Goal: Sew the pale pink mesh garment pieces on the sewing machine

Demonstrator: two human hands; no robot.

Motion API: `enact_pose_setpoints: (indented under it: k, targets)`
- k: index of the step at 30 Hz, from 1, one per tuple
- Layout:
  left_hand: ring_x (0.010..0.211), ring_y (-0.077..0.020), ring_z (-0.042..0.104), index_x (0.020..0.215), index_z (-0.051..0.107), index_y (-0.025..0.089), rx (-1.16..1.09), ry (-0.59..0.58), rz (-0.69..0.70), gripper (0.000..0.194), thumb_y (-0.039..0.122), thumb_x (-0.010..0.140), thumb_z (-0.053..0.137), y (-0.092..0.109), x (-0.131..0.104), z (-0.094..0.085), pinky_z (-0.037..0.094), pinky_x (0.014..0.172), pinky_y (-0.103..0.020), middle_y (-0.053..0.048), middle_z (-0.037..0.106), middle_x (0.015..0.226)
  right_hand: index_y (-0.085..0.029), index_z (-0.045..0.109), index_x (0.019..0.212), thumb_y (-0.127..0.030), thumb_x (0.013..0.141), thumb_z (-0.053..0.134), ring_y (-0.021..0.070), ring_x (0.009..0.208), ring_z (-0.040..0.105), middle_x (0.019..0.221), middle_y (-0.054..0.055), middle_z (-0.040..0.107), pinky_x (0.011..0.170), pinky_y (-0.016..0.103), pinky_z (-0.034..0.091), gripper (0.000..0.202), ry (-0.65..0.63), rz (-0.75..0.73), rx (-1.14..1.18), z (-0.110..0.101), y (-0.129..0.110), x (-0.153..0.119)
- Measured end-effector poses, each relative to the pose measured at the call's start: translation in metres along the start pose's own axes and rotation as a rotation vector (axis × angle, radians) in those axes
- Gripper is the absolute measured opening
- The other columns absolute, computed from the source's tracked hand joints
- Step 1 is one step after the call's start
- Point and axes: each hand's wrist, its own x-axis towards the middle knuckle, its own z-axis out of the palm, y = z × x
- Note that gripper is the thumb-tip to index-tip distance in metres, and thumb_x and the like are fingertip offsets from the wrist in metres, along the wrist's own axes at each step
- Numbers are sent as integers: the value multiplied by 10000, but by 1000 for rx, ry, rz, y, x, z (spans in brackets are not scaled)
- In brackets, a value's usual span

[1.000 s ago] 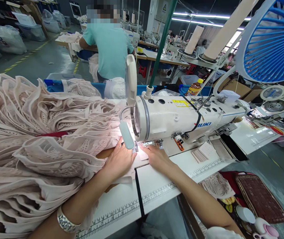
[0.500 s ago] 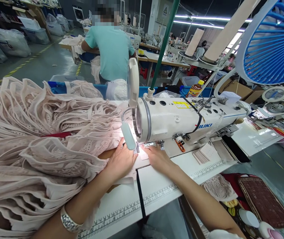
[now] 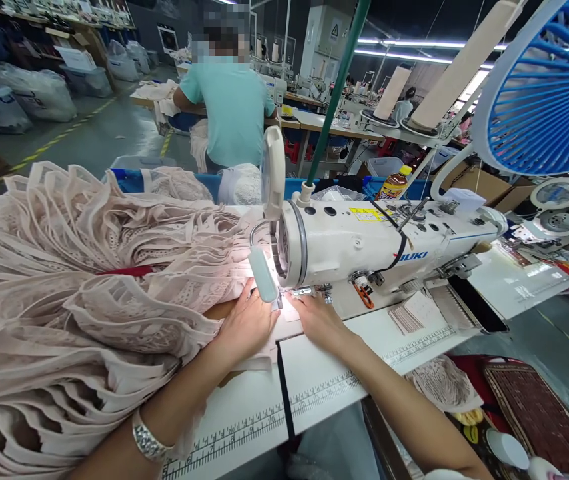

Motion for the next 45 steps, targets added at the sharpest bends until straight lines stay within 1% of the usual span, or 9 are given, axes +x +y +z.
enact_pose_setpoints:
  k: [11, 19, 22, 25, 30, 33, 36, 40, 45]
  targets:
    - [1057, -312, 629, 1057, 615, 147, 13, -17, -14, 171, 216, 922, 536, 2, 1, -4, 520, 849, -459, -132, 707, 985, -189, 469, 1433, -26, 910, 300, 257, 1088, 577, 1254, 142, 599, 1099, 495, 324, 574, 24, -20, 4, -2, 0, 0]
    - [1068, -320, 607, 1030, 619, 168, 38, 15, 8, 175, 258, 927, 509, 1, 0, -6, 499, 903, -475, -139, 683, 1006, -192, 558, 1296, -37, 915, 332, 238, 918, 588, 1162, 116, 619, 991, 430, 402, 470, 113, -10, -7, 7, -3, 0]
    - [993, -320, 623, 1043, 635, 163, 56, 44, -161, 209, 263, 908, 511, -2, 6, -11, 525, 805, -439, -158, 659, 1065, -194, 608, 1182, -48, 924, 316, 235, 875, 584, 1069, 101, 645, 912, 392, 435, 416, 97, 44, -27, 8, -4, 2]
    - [879, -289, 636, 1036, 652, 130, 96, 95, -332, 300, 108, 884, 394, -11, 17, -13, 517, 729, -387, -154, 662, 965, -194, 611, 1153, -28, 902, 317, 230, 929, 587, 1061, 100, 655, 960, 396, 412, 420, 74, 112, -33, 4, -4, 6]
    - [879, -304, 618, 955, 681, 108, 228, 100, -290, 345, 27, 838, 367, -14, 28, -12, 505, 782, -398, -162, 655, 870, -156, 600, 1140, -61, 918, 338, 240, 948, 590, 1053, 128, 660, 931, 401, 424, 356, 0, 112, 8, 0, -1, 9]
    - [920, -300, 603, 998, 666, 98, 275, 57, -217, 361, -15, 819, 374, 5, 11, -20, 488, 867, -431, -153, 650, 901, -130, 590, 1181, -82, 949, 326, 261, 977, 582, 1046, 142, 655, 909, 409, 432, 355, 108, 88, -19, 1, 0, 4]
    - [871, -288, 589, 865, 656, 129, 341, -65, 81, 329, -41, 815, 378, 26, -25, -35, 480, 858, -443, -125, 624, 870, -128, 586, 1192, -159, 1006, 337, 250, 1063, 555, 1125, 133, 642, 938, 392, 432, 313, 203, -119, 22, 0, -8, -4]
    - [950, -349, 570, 950, 668, 63, 512, 4, -33, 247, 50, 873, 434, 31, -72, -56, 461, 884, -486, -187, 610, 927, -153, 527, 1295, -347, 953, 606, 249, 1159, 495, 1252, 115, 593, 979, 386, 412, 401, 175, -469, 69, 0, -30, -12]
    - [964, -312, 580, 886, 684, 113, 269, -288, -29, 267, 69, 909, 422, 27, -90, -73, 440, 889, -452, -150, 644, 919, -165, 631, 1078, -266, 986, 553, 213, 956, 519, 1017, 66, 637, 905, 397, 392, 157, 243, -521, -9, 10, -35, -16]
